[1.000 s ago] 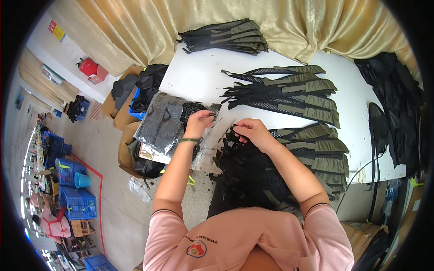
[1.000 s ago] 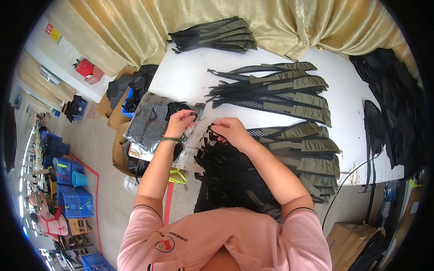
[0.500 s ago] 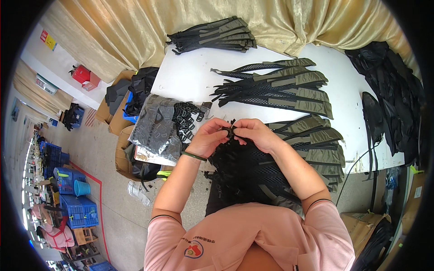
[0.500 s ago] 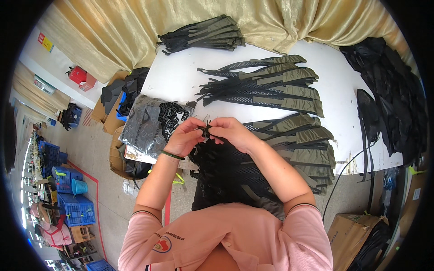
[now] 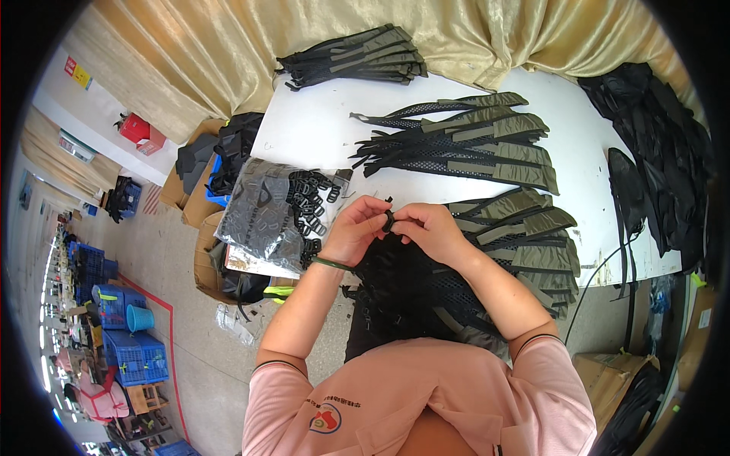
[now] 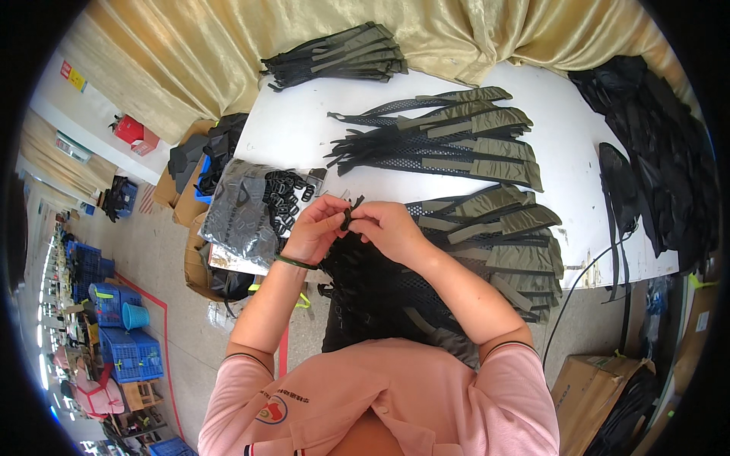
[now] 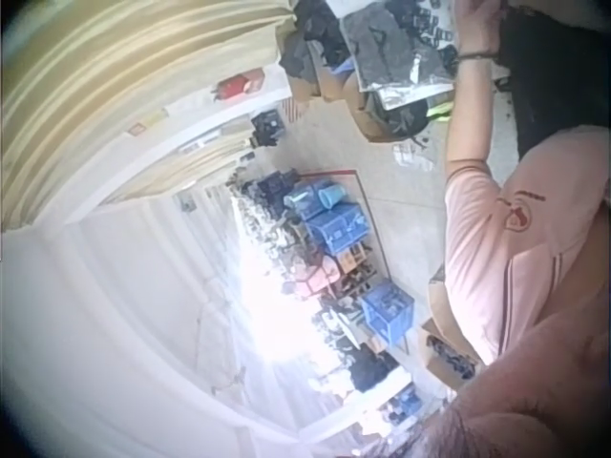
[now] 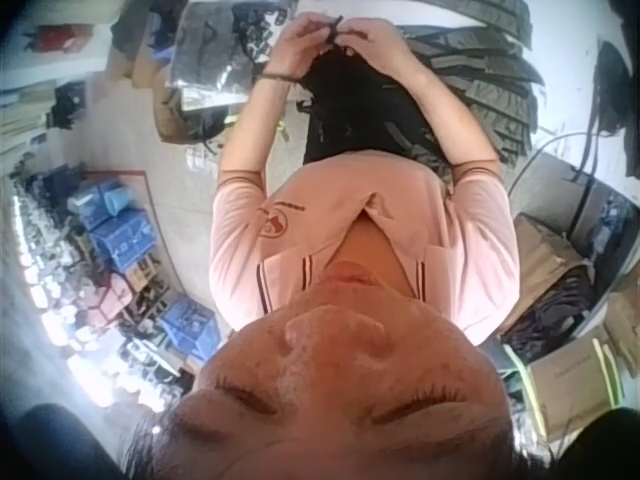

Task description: Assembling plastic buckles and adjustment clips onto mesh backpack or gear straps.

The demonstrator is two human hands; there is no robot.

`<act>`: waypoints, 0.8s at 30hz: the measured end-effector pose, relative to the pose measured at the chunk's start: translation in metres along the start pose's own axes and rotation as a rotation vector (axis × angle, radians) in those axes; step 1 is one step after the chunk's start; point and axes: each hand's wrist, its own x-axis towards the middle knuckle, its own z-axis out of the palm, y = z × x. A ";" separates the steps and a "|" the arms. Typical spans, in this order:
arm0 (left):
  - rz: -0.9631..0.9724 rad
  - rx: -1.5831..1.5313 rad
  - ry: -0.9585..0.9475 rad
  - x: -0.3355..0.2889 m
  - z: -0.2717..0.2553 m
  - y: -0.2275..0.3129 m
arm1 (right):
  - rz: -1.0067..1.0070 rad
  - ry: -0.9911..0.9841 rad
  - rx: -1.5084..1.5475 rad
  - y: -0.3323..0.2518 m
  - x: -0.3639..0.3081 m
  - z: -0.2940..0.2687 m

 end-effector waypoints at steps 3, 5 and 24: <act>0.012 0.020 0.013 0.002 0.001 -0.003 | -0.005 0.079 0.193 0.005 -0.001 0.001; 0.021 0.050 0.012 0.003 0.007 -0.004 | -0.042 0.089 0.305 0.007 -0.001 -0.001; 0.196 0.062 0.233 0.008 0.047 -0.015 | -0.208 0.227 0.182 0.003 -0.015 -0.007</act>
